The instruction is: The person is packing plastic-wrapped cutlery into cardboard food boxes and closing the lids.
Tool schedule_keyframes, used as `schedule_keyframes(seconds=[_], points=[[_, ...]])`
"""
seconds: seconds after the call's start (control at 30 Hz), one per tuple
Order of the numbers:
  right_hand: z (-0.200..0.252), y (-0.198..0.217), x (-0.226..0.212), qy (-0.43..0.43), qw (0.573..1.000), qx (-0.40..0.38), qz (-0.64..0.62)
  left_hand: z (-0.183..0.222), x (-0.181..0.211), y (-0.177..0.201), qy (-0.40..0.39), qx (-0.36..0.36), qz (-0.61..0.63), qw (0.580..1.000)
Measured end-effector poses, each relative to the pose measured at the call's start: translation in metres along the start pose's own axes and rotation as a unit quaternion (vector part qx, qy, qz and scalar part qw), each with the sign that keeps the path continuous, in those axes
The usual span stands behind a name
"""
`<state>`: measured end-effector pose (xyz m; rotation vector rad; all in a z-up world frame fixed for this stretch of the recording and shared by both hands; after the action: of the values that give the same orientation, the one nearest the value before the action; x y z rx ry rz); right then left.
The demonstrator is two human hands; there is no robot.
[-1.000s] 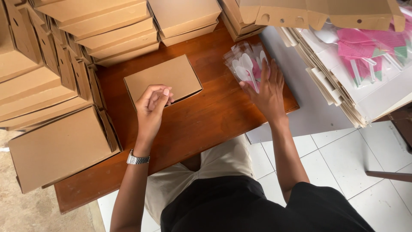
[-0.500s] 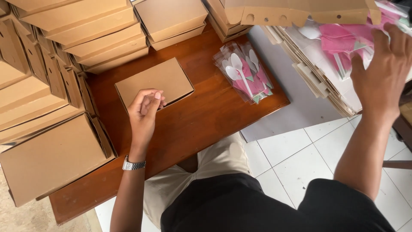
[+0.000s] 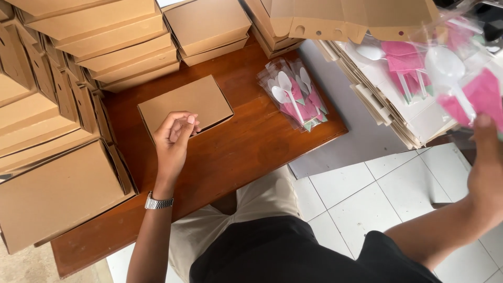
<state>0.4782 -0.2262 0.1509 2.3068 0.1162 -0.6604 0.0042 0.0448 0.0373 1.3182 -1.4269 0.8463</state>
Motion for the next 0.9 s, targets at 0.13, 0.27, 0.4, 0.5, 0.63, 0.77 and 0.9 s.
schedule_keyframes(seconds=[0.13, 0.27, 0.4, 0.5, 0.63, 0.77, 0.9], points=[[0.027, -0.046, -0.016, -0.122, 0.909, 0.148, -0.371, 0.001, 0.009, -0.005, 0.002, -0.046, 0.018, 0.999], [0.025, -0.188, -0.091, -0.168, 0.762, 0.029, -0.624, 0.006, -0.002, -0.012, 0.014, -0.092, 0.091, 0.991], [0.037, -0.275, -0.178, -0.195, 0.696, -0.071, -0.687, 0.006, 0.009, -0.007, -0.006, -0.102, 0.101, 0.99], [0.056, -0.327, -0.177, -0.221, 0.687, -0.127, -0.68, 0.004, 0.0, -0.009, -0.037, -0.097, 0.091, 0.99], [0.062, -0.339, -0.189, -0.144, 0.747, -0.113, -0.64, 0.002, -0.004, -0.004, -0.039, -0.047, 0.106, 0.993], [0.053, -0.298, -0.245, 0.16, 0.855, -0.1, -0.484, -0.003, -0.032, -0.011, -0.039, -0.051, 0.13, 0.989], [0.064, -0.293, -0.258, 0.25, 0.845, -0.14, -0.451, -0.003, -0.015, -0.006, -0.026, -0.064, 0.151, 0.986]])
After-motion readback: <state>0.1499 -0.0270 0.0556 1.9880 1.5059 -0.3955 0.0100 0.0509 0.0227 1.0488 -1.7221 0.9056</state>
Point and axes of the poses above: each hand's wrist, its own z-axis away from the middle knuckle, its own y-axis out of the back of the hand, x = y × z, the point moved 6 cm from there along -z, towards the middle knuckle, and after that the axes turned 9 degrees about -z, right-handed, at the moved point
